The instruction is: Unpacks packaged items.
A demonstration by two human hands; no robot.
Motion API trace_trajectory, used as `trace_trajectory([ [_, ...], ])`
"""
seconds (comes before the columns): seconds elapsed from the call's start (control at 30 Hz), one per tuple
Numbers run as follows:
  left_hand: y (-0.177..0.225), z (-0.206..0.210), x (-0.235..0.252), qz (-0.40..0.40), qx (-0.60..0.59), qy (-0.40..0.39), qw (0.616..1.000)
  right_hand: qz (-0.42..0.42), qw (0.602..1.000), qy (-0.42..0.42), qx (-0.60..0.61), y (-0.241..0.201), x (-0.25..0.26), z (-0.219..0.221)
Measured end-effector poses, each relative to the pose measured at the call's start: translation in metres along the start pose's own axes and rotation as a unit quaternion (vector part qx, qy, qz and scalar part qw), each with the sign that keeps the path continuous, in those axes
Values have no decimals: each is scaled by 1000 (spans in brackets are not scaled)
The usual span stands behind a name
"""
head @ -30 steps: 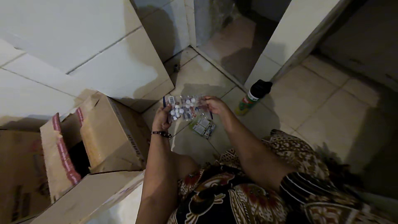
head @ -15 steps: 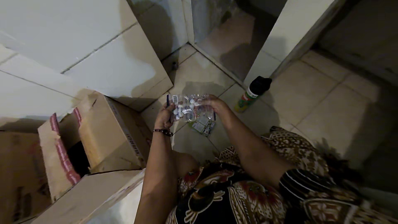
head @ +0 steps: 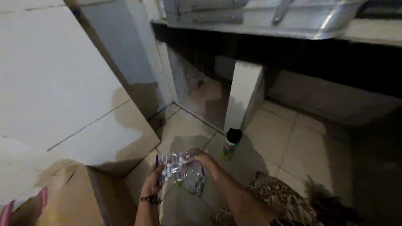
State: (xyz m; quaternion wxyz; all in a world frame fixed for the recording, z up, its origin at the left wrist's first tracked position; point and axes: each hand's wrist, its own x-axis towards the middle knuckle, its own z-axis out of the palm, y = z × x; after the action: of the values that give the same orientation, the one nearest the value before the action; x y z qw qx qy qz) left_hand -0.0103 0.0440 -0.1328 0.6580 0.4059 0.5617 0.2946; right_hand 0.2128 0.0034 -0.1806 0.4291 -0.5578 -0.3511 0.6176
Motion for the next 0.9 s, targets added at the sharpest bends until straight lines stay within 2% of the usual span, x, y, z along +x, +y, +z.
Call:
trace_trajectory([
  [0.3,-6,9,5,15,-47,-34,998,-19,1000,-12,8,3,3,-12],
  [0.47,3,15,-11,2,-9,-38,999,7,999,27,-39,-9,-17,-7],
  [0.7,6,2,-12,-28,55,-13,998,19,999,19,-30,-5,-9,-5],
  [0.9,4,-10,-14,-32,163,-17,986,-47,973,50,-222,12,-13,-15],
])
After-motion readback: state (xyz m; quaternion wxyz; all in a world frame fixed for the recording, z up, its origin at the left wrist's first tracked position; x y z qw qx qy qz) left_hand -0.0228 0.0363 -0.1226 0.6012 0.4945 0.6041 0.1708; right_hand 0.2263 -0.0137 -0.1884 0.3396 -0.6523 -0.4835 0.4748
